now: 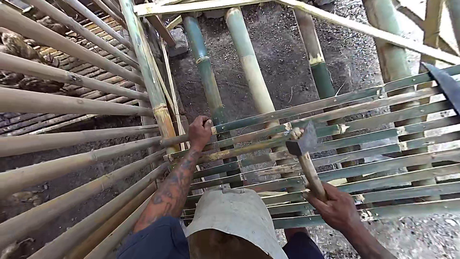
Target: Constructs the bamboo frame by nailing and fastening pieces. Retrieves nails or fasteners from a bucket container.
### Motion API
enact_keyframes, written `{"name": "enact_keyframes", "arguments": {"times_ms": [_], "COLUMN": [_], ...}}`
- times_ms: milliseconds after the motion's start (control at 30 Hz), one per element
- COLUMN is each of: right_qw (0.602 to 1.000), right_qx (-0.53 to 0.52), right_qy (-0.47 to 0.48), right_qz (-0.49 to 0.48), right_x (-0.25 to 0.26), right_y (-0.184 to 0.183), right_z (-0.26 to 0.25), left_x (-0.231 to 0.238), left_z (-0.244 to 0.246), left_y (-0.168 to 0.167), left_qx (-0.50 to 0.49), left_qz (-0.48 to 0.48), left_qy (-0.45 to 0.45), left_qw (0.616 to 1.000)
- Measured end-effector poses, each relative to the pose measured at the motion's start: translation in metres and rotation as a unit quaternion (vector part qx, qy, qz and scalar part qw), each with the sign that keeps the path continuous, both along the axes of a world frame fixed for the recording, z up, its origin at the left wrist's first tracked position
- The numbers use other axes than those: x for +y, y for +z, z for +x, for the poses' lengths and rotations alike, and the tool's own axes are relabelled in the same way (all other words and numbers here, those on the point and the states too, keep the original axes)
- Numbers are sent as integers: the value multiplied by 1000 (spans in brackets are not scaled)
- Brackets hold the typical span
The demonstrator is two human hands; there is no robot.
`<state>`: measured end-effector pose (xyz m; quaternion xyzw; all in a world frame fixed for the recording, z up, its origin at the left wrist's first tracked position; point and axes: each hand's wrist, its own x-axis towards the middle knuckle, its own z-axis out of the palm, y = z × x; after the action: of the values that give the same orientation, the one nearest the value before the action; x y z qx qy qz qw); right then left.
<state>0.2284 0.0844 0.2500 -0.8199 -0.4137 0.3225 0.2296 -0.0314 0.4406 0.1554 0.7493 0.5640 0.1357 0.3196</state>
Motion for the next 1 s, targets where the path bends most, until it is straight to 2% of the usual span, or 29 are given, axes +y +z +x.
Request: {"name": "enact_keyframes", "arguments": {"times_ms": [100, 200, 267, 400, 533, 733, 1000], "right_qw": [995, 984, 980, 984, 984, 992, 984], "right_qx": [97, 171, 186, 171, 168, 118, 153], "right_qy": [-17, -54, -67, -57, -55, -25, -26], "right_qz": [1, 18, 18, 3, 17, 43, 89], "right_x": [50, 80, 87, 84, 69, 51, 51], "right_y": [6, 3, -6, -20, -22, -24, -30], "right_z": [-16, -32, -39, -46, -43, -31, -28], "left_x": [0, 5, 8, 12, 10, 11, 21], "left_z": [-3, -10, -14, -14, 5, 15, 4], "left_y": [-2, -9, -11, 1, 16, -8, -14], "left_qx": [-63, -160, -166, -108, -143, -251, -232], "left_qz": [7, 30, 35, 36, 66, 34, -29], "left_qy": [3, -57, -96, -134, -115, -156, -209], "left_qw": [998, 985, 981, 984, 981, 955, 950]}}
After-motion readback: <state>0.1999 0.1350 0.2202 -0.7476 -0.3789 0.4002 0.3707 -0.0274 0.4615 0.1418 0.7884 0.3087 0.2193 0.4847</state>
